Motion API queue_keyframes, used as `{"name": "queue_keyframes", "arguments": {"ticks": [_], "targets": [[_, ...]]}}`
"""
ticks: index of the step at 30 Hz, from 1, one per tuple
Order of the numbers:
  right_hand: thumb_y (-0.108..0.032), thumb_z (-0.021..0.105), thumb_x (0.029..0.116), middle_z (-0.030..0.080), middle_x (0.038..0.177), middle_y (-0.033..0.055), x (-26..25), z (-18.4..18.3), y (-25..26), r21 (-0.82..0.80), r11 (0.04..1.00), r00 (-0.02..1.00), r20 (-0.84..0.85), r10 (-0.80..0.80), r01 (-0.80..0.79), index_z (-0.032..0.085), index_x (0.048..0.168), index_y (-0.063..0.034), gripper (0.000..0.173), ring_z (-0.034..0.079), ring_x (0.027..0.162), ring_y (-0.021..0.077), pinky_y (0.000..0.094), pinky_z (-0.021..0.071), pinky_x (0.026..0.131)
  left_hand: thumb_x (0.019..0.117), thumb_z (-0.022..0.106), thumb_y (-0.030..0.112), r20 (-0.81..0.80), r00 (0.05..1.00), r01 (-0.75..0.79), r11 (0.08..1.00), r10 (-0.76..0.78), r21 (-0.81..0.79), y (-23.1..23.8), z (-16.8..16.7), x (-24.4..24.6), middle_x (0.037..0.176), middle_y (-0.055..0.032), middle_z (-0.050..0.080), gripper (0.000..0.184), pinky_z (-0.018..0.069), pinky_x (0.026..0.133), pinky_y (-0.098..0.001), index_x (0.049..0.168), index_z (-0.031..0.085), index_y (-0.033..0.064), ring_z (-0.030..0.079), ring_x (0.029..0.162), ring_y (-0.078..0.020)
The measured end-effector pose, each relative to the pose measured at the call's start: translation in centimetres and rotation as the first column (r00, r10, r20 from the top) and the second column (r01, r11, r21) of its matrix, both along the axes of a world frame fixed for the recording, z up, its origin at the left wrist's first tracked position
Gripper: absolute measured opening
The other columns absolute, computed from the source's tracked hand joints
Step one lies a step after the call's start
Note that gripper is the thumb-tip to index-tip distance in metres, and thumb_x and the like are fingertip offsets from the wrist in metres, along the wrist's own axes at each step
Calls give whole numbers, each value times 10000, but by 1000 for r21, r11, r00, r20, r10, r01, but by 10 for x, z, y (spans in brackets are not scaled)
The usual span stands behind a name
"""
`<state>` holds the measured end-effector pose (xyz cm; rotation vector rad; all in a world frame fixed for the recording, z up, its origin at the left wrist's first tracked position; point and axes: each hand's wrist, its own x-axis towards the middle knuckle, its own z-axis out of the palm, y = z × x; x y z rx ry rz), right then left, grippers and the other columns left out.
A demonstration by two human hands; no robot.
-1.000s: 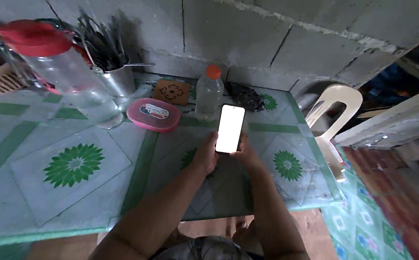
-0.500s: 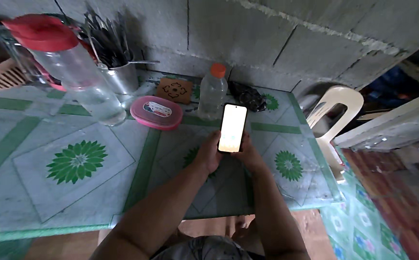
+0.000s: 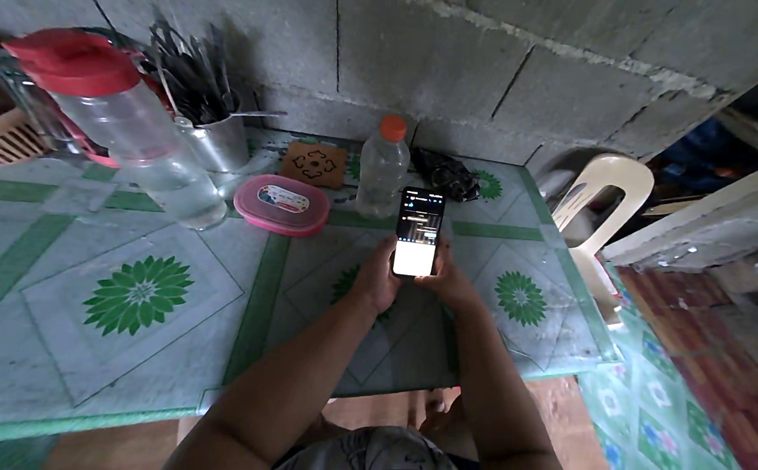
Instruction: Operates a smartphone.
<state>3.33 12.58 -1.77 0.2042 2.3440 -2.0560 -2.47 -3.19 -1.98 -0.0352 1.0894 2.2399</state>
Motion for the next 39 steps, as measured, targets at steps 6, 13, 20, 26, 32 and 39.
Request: {"name": "queue_keyframes", "arguments": {"ticks": [6,13,20,26,32,39], "targets": [[70,676,759,389,1575,167,0,-2,0,-12,1000,1000,6,11,-11,70,1629,-178,1089,591,1290,211,382,553,1024,1107,348,428,-18,1000,9,1000,-9,-17,-1,0,1,1321,-122,631,470,561,960,-404,1452,458,129,650,1163,-235],[47,650,774,487,1502,155,0,-1,-1,9,1000,999,22,-23,23,87,1625,-183,1046,613,1256,203,385,557,1012,1113,355,364,5,1000,-11,1000,11,-19,0,3,0,1289,-129,641,411,561,947,-419,1415,493,121,656,1137,-242],[-247,310,1081,671,1181,143,-5,-7,-15,-565,749,876,-92,-473,346,478,1391,-50,404,673,1055,233,442,570,913,1122,313,286,-208,962,170,984,-179,-60,-2,-1,3,1349,-140,611,440,547,982,-405,1519,389,111,639,1180,-236],[-332,250,1103,692,1137,128,-6,-7,-13,-561,735,845,-110,-523,382,518,1342,-60,451,682,1040,230,455,577,893,1105,374,187,-190,945,257,964,-266,-70,1,-2,4,1438,-146,537,471,573,957,-432,1567,289,165,631,1205,-269],[117,497,816,575,1386,143,1,-4,-8,-366,915,944,-203,-259,172,302,1561,-78,795,636,1163,197,388,563,952,1041,372,-15,-203,973,110,994,-105,10,2,-1,4,1345,-158,559,471,562,970,-420,1490,321,119,649,1138,-258],[159,510,818,505,1480,147,2,-1,-2,-301,944,966,-169,-194,137,179,1616,-160,921,609,1238,226,418,551,994,957,384,-133,-255,959,135,990,-121,36,1,-2,4,1377,-142,552,630,546,992,-419,1517,314,148,636,1164,-246]]}}
